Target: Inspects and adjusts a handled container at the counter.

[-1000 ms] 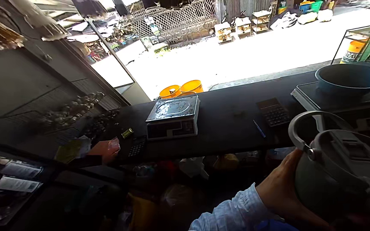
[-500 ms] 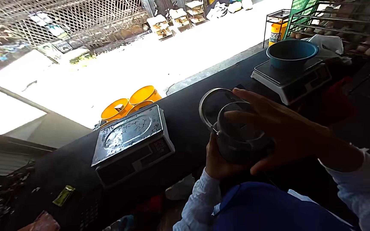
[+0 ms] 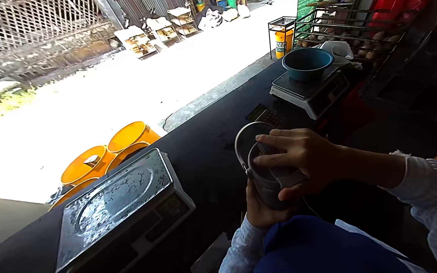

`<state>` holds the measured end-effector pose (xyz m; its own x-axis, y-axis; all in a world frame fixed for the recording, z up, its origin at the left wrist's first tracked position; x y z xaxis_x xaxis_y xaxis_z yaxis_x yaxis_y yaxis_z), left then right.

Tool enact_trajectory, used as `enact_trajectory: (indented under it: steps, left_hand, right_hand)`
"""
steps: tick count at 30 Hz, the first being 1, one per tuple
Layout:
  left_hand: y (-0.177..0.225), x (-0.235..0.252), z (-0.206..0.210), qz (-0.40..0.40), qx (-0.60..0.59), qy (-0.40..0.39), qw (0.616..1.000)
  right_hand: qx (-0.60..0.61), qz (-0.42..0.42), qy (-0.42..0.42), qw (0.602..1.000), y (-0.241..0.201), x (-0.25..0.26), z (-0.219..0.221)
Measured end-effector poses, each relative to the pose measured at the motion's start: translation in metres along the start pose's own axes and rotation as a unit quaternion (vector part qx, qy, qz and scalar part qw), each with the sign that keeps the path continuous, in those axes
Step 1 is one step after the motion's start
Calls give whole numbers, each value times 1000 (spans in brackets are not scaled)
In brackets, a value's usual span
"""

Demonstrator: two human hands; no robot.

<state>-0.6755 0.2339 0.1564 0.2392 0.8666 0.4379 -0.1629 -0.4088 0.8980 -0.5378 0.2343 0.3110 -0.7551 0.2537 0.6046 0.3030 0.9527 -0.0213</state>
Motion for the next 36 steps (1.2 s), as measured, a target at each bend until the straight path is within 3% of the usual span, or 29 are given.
enact_trajectory:
  steps: [13,16,20,25,28,32,34,36]
  left_hand:
    - [-1,8,36,-17,-48,-119,992]
    - [-2,6,48,-16,-35,-146,989]
    - [1,6,66,18,12,-176,984]
    - [8,18,92,35,-21,-246,968]
    - [6,24,103,15,-80,-283,956]
    - [11,38,107,25,-134,-296,945]
    - [26,51,112,35,-124,-288,949]
    - [52,62,128,31,-163,-340,926]
  right_hand:
    - [-98,72,58,991,-14,-44,-19]
    - [-65,99,99,988,-19,-60,-31]
    - [41,167,179,969,-17,-75,-62]
    - [-15,342,186,921,20,-74,-103]
    - [15,362,224,905,27,-93,-112]
    - [24,250,399,882,-15,-156,-95]
    - [12,248,414,876,-52,-169,-64]
    - [125,287,433,846,-83,-158,-50]
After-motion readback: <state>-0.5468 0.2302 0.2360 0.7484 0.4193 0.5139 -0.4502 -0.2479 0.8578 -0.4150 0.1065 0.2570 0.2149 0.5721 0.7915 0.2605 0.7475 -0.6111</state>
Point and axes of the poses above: each hand's wrist, its own x-axis towards the middle knuckle, its own z-axis out of the palm, y = z × x, the point moved 6 cm from there along x, towards the middle knuckle, and after that the axes turned 13 degrees about -z, right-handed, at the moved point
